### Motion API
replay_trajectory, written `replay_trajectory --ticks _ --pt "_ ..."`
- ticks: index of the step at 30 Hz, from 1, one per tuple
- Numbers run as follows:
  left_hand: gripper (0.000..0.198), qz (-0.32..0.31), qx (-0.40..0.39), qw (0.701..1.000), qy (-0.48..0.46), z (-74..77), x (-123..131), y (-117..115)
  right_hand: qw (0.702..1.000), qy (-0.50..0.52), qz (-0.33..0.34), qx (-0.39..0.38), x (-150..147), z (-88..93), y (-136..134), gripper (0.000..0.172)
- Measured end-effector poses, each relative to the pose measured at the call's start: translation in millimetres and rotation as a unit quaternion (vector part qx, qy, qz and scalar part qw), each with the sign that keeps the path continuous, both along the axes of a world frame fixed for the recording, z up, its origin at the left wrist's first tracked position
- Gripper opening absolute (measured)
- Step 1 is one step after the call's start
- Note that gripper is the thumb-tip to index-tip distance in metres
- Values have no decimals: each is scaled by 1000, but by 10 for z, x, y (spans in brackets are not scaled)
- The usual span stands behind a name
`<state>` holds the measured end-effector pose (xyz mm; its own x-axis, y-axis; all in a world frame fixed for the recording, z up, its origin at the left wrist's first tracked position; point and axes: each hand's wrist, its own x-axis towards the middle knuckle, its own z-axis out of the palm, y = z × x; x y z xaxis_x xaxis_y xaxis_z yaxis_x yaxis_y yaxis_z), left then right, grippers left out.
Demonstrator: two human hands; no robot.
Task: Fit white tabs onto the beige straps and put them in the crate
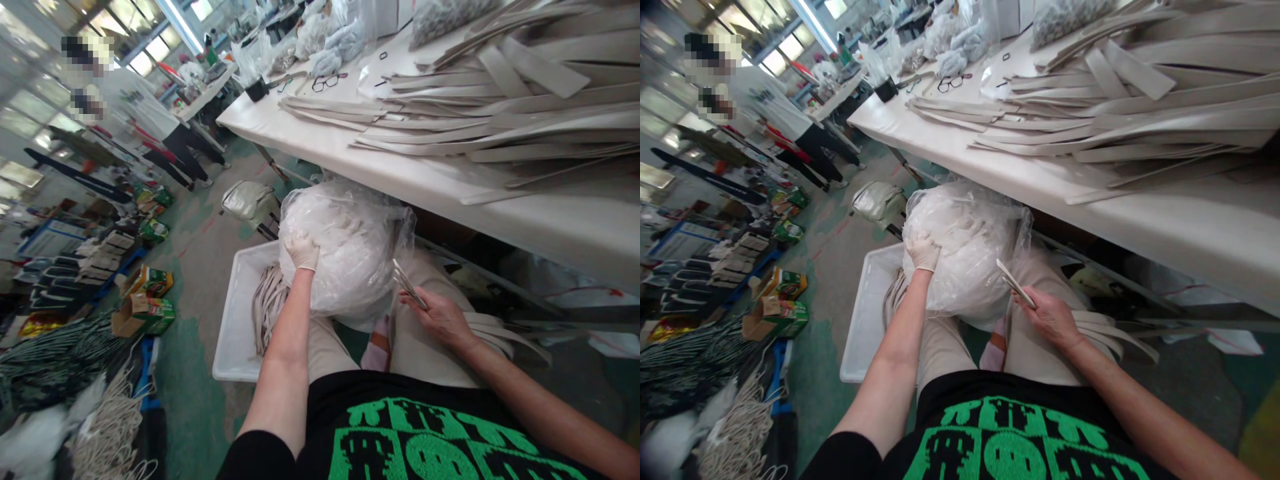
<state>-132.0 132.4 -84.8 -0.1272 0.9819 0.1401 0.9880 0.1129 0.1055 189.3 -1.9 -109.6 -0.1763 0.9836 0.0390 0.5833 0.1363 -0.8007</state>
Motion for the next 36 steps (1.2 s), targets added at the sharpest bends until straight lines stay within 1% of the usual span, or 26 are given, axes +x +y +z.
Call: replay_trajectory --ticks 2,5,8,10,13,16,17,18,19,21,24,26,28,29,30,32,34,36 --pt "17 -3 18 1000 -6 47 -17 -67 1000 -1 14 -1 6 0 3 33" --pt "20 -6 58 998 -24 181 -16 -251 1000 4 24 -2 4 -17 8 33" --pt "23 -15 70 997 -39 314 37 -522 999 11 28 -11 -5 -48 13 32" --pt "24 -39 78 995 -38 368 95 -756 999 29 24 -22 -5 -51 21 32" --pt "35 -111 75 991 -24 373 180 -1154 992 100 -4 -75 12 19 55 39" --pt "44 -189 43 981 -8 313 230 -1506 971 199 -59 -122 7 194 116 50" --pt "44 -207 33 978 -5 291 238 -1592 966 220 -61 -125 -18 266 140 52" --pt "43 -219 25 975 -5 272 244 -1660 964 229 -47 -125 -62 341 165 52" --pt "42 -227 18 974 -6 258 249 -1708 966 227 -16 -121 -127 412 189 51" --pt "40 -232 10 973 -7 253 257 -1754 973 192 73 -105 -312 530 231 46" --pt "38 -234 4 972 -1 300 263 -1742 977 63 195 -66 -645 622 272 34" --pt "34 -234 7 972 8 352 259 -1721 969 -45 239 -53 -821 630 273 24" --pt "30 -233 8 972 14 400 246 -1713 959 -122 252 -48 -916 612 248 14" --pt "29 -232 8 973 14 417 238 -1715 956 -141 252 -48 -933 598 227 14" --pt "27 -229 9 973 12 427 228 -1721 956 -145 249 -53 -932 583 201 17" --pt "25 -222 17 975 5 425 208 -1739 959 -112 247 -80 -896 550 146 19" --pt "25 -217 27 976 -5 399 192 -1760 960 -38 248 -124 -841 517 102 17" --pt "29 -216 33 976 -14 369 185 -1774 959 44 225 -165 -797 491 84 16"
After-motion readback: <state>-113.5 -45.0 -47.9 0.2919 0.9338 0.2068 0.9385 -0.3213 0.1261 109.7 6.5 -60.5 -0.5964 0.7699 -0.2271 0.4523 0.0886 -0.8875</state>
